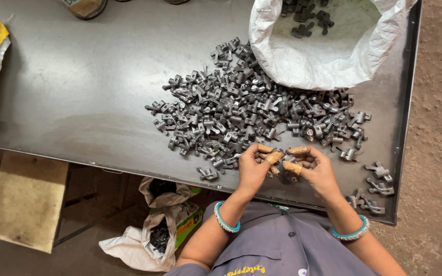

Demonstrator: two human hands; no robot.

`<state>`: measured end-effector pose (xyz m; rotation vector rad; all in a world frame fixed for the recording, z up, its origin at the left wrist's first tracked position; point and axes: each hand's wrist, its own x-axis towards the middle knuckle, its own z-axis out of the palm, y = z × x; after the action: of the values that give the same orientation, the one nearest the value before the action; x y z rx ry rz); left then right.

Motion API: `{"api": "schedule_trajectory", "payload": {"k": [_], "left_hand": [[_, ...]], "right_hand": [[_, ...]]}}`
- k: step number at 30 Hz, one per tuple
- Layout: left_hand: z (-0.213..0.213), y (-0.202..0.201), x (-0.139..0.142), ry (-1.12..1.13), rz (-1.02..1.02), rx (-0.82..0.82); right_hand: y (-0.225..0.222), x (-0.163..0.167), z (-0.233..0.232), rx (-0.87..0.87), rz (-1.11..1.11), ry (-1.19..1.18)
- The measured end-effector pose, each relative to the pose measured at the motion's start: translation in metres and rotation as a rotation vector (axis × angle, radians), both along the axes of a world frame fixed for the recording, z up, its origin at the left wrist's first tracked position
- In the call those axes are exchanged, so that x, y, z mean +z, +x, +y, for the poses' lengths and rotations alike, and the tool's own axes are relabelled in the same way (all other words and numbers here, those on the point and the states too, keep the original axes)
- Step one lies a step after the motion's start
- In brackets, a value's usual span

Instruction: The person stands at a metal table with a large pile of small metal castings. They pick up individual castings one at a time, turn and rub them between their fingers, and set them back down or aside on the table, occasionally reaching toward a sack below the table.

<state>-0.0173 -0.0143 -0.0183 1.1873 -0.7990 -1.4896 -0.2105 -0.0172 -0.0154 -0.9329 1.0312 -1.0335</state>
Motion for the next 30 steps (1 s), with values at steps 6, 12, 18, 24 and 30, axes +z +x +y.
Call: {"api": "schedule_trajectory", "payload": {"k": [6,12,18,24,30], "left_hand": [[-0.009,0.006,-0.003,0.068,0.201,0.012],[-0.007,0.001,0.006,-0.058,0.188,0.022],[-0.024,-0.003,0.026,-0.057,0.396,0.025],[-0.025,-0.022,0.019,0.118,0.652,-0.006],[0.000,-0.048,-0.011,0.301,0.718,0.196]], "right_hand": [[-0.017,0.049,-0.063,0.280,0.271,0.310],[-0.013,0.098,-0.129,-0.120,0.073,-0.076],[0.024,0.087,-0.080,-0.175,0.272,-0.329],[0.055,0.069,-0.031,-0.259,0.559,-0.371],[0.059,0.049,0.001,-0.292,0.879,-0.583]]}}
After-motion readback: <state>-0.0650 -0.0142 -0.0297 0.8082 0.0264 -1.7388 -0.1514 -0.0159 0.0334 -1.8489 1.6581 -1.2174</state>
